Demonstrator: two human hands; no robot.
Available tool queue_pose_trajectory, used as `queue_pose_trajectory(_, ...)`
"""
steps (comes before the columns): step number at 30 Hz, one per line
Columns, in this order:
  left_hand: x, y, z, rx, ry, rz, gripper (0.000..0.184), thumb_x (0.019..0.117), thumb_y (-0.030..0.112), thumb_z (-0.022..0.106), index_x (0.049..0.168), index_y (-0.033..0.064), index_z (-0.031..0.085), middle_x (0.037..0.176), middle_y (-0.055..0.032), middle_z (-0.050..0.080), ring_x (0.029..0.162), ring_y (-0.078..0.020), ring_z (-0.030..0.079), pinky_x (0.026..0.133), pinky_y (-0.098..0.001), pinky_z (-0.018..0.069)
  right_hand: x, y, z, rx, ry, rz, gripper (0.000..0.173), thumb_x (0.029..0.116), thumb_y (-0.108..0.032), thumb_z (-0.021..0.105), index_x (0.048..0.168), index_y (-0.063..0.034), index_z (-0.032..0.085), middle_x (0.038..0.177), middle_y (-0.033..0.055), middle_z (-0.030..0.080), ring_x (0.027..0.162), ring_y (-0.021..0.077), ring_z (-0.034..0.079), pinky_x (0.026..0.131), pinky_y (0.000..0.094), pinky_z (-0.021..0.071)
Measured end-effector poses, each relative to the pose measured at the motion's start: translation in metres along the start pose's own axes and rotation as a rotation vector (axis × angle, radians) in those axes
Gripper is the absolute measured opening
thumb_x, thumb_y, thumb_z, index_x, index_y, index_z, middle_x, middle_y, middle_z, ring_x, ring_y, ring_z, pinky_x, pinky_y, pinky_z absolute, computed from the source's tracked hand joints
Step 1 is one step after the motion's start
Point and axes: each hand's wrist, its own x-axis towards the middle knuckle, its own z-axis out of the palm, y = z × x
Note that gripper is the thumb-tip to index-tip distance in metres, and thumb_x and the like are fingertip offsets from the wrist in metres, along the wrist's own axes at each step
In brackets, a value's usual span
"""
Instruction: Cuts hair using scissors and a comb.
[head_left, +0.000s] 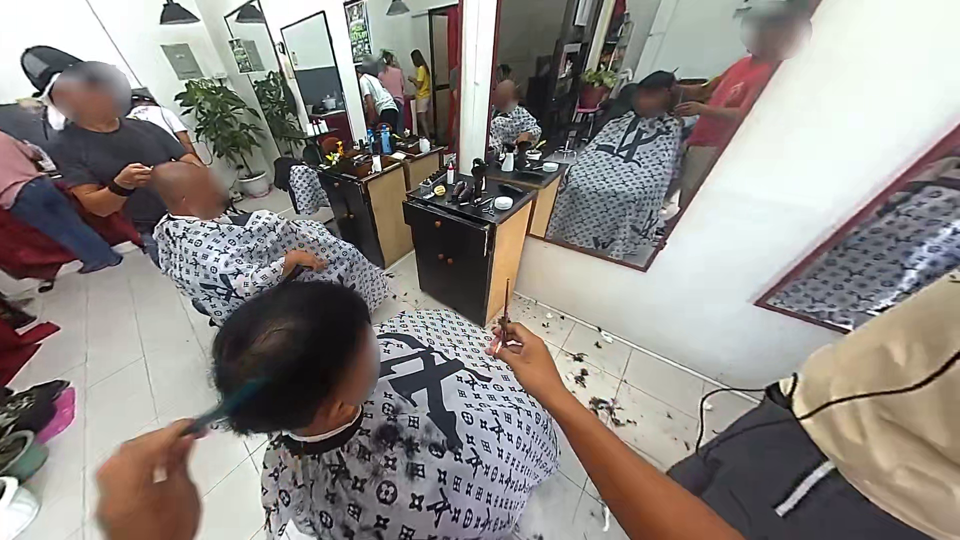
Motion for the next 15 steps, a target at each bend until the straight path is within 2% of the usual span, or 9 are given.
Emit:
queue_pose_trajectory(2,-0.015,-0.009,0.015,0.055,-0.101,0.180,0.029,0.1065,0.021,0.051,0.101,0.0031,0.074,0.091,-0.0189,0.072,0.093,-0.0340,0.068,0.092,-0.0533,0.0467,-0.020,-0.017,0.006,-0.041,0.024,-0.054,0.033,0.0937,-0.001,0.066,0.126,0.0054,0.059,0.108,0.0121,0.069,0.083,0.0124,0.070,0.078,0.0290,0.0602)
queue_pose_trajectory(4,-0.031,-0.025,0.026,0.041,-0.122,0.366,0.026,0.1077,0.027,0.049,0.103,0.0196,0.074,0.092,-0.0052,0.073,0.095,-0.0235,0.066,0.095,-0.0460,0.0418,-0.037,-0.044,0.014,-0.150,0.077,-0.152,0.033,0.0951,-0.003,0.064,0.127,0.0062,0.060,0.109,0.0135,0.070,0.089,0.0145,0.070,0.083,0.0319,0.0595)
queue_pose_trajectory(5,-0.036,-0.033,0.028,0.004,-0.093,0.419,0.024,0.1089,0.028,0.047,0.106,0.0232,0.070,0.095,-0.0012,0.071,0.096,-0.0189,0.064,0.097,-0.0410,0.0386,-0.044,-0.056,0.019,-0.231,0.114,-0.230,0.032,0.0955,-0.005,0.064,0.125,0.0066,0.062,0.109,0.0145,0.071,0.092,0.0166,0.071,0.085,0.0341,0.0594)
queue_pose_trajectory(7,-0.033,-0.041,0.025,-0.072,0.044,0.365,0.023,0.1094,0.026,0.046,0.107,0.0187,0.068,0.095,-0.0041,0.070,0.095,-0.0190,0.063,0.098,-0.0384,0.0404,-0.055,-0.081,0.030,-0.438,0.175,-0.378,0.029,0.0964,-0.006,0.063,0.122,0.0061,0.065,0.108,0.0174,0.073,0.099,0.0253,0.072,0.090,0.0449,0.0587)
queue_pose_trajectory(9,-0.017,-0.043,0.018,-0.104,0.135,0.232,0.027,0.1088,0.026,0.050,0.105,0.0084,0.069,0.092,-0.0134,0.069,0.093,-0.0258,0.064,0.095,-0.0424,0.0433,-0.073,-0.109,0.045,-0.669,0.200,-0.446,0.027,0.0975,-0.003,0.062,0.124,0.0036,0.066,0.109,0.0200,0.072,0.099,0.0364,0.071,0.086,0.0598,0.0565)
queue_pose_trajectory(11,-0.012,-0.052,0.022,-0.105,0.082,0.228,0.028,0.1065,0.022,0.053,0.101,0.0038,0.074,0.091,-0.0174,0.072,0.093,-0.0308,0.066,0.093,-0.0490,0.0439,-0.092,-0.134,0.064,-0.883,0.220,-0.509,0.027,0.0990,-0.003,0.059,0.124,0.0012,0.067,0.110,0.0233,0.071,0.094,0.0446,0.071,0.075,0.0662,0.0542)
queue_pose_trajectory(12,-0.015,-0.059,0.027,-0.105,0.012,0.282,0.026,0.1051,0.019,0.054,0.101,0.0056,0.076,0.093,-0.0160,0.073,0.093,-0.0310,0.067,0.093,-0.0513,0.0438,-0.100,-0.144,0.074,-0.979,0.232,-0.549,0.026,0.1002,-0.004,0.058,0.124,0.0004,0.067,0.111,0.0242,0.071,0.094,0.0460,0.070,0.075,0.0663,0.0534)
queue_pose_trajectory(14,-0.029,-0.071,0.037,-0.121,-0.129,0.437,0.019,0.1007,0.013,0.059,0.099,0.0114,0.078,0.093,-0.0109,0.075,0.092,-0.0287,0.070,0.093,-0.0533,0.0456,-0.110,-0.163,0.091,-1.158,0.249,-0.642,0.026,0.1000,-0.005,0.058,0.123,0.0010,0.067,0.115,0.0244,0.070,0.101,0.0452,0.070,0.090,0.0656,0.0513)
queue_pose_trajectory(15,-0.035,-0.077,0.039,-0.139,-0.168,0.501,0.018,0.1004,0.014,0.061,0.099,0.0142,0.079,0.092,-0.0076,0.076,0.089,-0.0251,0.070,0.093,-0.0505,0.0457,-0.113,-0.172,0.099,-1.235,0.245,-0.680,0.026,0.0990,-0.007,0.060,0.123,0.0019,0.066,0.117,0.0249,0.069,0.105,0.0453,0.068,0.098,0.0666,0.0471)
